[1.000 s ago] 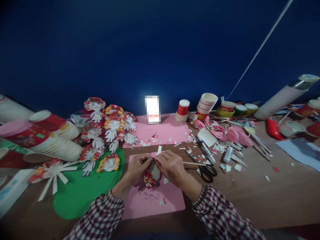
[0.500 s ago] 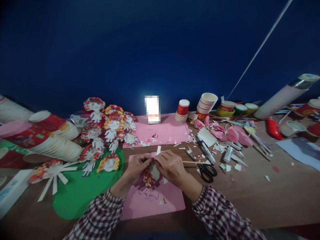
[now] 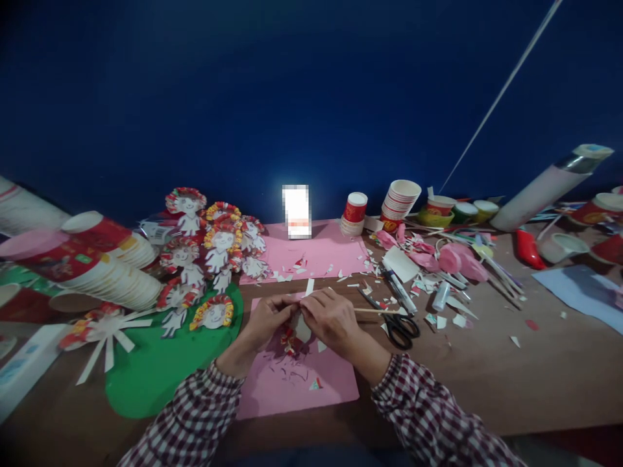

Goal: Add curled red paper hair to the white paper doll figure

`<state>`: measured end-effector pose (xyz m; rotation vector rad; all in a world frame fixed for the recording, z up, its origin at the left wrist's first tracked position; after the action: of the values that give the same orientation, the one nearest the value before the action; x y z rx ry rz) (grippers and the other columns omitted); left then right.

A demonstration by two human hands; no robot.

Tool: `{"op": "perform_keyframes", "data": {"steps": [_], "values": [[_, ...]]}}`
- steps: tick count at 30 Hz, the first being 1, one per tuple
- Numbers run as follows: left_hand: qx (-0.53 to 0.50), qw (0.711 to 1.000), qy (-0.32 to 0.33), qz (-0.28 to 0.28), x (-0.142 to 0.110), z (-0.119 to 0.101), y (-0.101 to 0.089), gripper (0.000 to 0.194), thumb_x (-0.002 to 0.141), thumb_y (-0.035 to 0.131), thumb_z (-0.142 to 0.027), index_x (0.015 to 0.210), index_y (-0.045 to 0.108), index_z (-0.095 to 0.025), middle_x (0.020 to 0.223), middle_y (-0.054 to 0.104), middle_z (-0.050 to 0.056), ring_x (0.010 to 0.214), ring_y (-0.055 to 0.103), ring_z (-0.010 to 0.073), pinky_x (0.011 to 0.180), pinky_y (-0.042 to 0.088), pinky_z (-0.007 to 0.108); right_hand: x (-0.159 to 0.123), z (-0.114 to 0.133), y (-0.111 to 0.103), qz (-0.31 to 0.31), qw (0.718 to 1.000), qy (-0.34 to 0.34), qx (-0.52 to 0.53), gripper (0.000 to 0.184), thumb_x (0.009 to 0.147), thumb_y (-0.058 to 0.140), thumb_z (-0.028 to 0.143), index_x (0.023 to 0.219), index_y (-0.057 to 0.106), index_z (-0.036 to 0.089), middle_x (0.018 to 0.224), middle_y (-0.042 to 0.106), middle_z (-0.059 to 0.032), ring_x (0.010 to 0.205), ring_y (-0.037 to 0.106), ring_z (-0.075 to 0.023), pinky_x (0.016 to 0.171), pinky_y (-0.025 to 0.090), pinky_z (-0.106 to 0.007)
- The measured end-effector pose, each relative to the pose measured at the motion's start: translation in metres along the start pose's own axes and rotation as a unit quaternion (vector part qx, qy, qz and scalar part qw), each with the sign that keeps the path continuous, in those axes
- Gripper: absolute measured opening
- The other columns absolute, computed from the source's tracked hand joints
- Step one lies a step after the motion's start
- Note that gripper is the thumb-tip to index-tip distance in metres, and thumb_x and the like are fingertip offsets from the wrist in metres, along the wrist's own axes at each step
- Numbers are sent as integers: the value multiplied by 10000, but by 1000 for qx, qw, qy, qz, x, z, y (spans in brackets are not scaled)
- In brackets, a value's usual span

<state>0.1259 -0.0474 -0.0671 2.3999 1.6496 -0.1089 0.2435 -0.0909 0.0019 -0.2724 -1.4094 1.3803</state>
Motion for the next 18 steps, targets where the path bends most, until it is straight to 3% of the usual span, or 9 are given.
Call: {"op": "perform_keyframes", "data": {"steps": [8, 18], "values": [[113, 991, 68, -25, 0, -5, -2, 187, 724, 630, -248, 838, 728, -136, 703, 701, 45, 568, 576, 116, 540, 437, 212, -2, -3, 0, -13, 1000, 14, -12, 87, 862, 510, 188, 830, 591, 186, 811, 638, -45, 783, 549, -164, 706, 421, -276], [140, 984, 106, -37, -1, -9, -3, 198, 738, 616, -237, 877, 728, -152, 863, 731, 78, 773, 651, 184, 721, 494, 278, -1, -1, -2, -18, 1000, -1, -2, 84, 857, 516, 169, 855, 598, 186, 821, 643, -44, 787, 554, -159, 725, 439, -275]]}}
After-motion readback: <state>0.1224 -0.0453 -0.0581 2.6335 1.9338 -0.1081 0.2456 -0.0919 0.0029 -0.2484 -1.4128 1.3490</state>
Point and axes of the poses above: each hand's wrist, its own x-axis towards the middle knuckle, its own y-axis out of the palm, z = x × y, the point moved 7 cm from there along x, towards the middle knuckle
